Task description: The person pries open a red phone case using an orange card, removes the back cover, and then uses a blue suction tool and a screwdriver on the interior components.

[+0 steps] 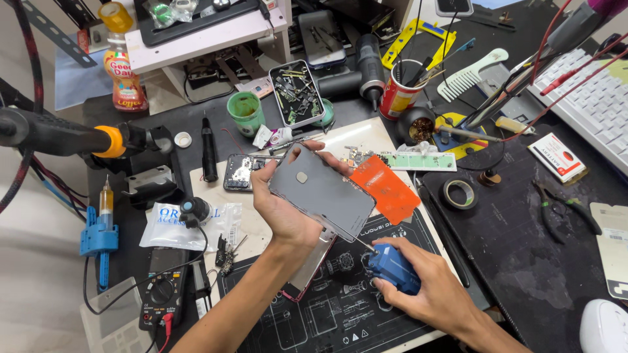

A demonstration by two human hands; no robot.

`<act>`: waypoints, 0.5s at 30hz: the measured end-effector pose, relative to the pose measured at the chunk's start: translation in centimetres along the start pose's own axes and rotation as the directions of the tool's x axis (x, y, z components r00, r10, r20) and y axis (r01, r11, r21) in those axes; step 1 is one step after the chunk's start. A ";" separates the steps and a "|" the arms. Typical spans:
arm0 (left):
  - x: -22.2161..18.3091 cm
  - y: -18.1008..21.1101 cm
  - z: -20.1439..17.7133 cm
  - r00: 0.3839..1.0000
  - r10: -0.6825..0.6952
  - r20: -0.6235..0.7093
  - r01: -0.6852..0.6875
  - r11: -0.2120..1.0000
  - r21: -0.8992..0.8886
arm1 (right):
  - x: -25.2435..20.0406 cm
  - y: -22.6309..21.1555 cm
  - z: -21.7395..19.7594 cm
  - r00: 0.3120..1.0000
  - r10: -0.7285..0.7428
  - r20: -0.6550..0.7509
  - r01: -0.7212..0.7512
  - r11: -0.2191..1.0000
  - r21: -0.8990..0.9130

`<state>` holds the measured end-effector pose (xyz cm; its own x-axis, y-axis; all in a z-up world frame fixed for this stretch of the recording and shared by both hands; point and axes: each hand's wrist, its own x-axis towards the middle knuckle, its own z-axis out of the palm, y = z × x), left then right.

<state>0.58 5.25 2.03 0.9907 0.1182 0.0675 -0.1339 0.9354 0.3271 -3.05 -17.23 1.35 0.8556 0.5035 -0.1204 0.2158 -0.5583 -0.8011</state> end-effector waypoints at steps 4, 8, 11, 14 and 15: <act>-0.2 -0.2 0.1 1.000 0.001 0.016 0.000 0.998 -0.059 | -0.1 -0.1 -0.1 0.999 0.047 0.021 -0.047 0.999 0.013; 0.0 -0.2 0.3 1.000 -0.010 -0.012 0.009 0.992 -0.130 | 0.0 0.0 -0.2 0.999 0.026 0.023 -0.026 1.000 -0.003; -0.1 0.0 0.2 1.000 0.011 -0.007 -0.011 0.995 -0.098 | -0.1 0.2 -0.3 0.999 -0.053 0.004 0.053 0.999 -0.011; -0.2 0.2 0.1 1.000 0.014 0.006 -0.013 0.993 -0.117 | -0.2 0.4 -0.2 0.995 -0.101 -0.018 0.101 0.995 -0.016; -0.3 0.2 0.0 1.000 0.018 0.014 -0.016 0.993 -0.113 | -0.3 0.5 -0.2 0.997 -0.080 -0.009 0.080 0.997 -0.019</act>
<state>0.24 5.37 2.11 0.9877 0.1300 0.0865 -0.1460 0.9651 0.2176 -3.09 -17.75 1.13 0.8398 0.5406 -0.0504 0.2924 -0.5285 -0.7970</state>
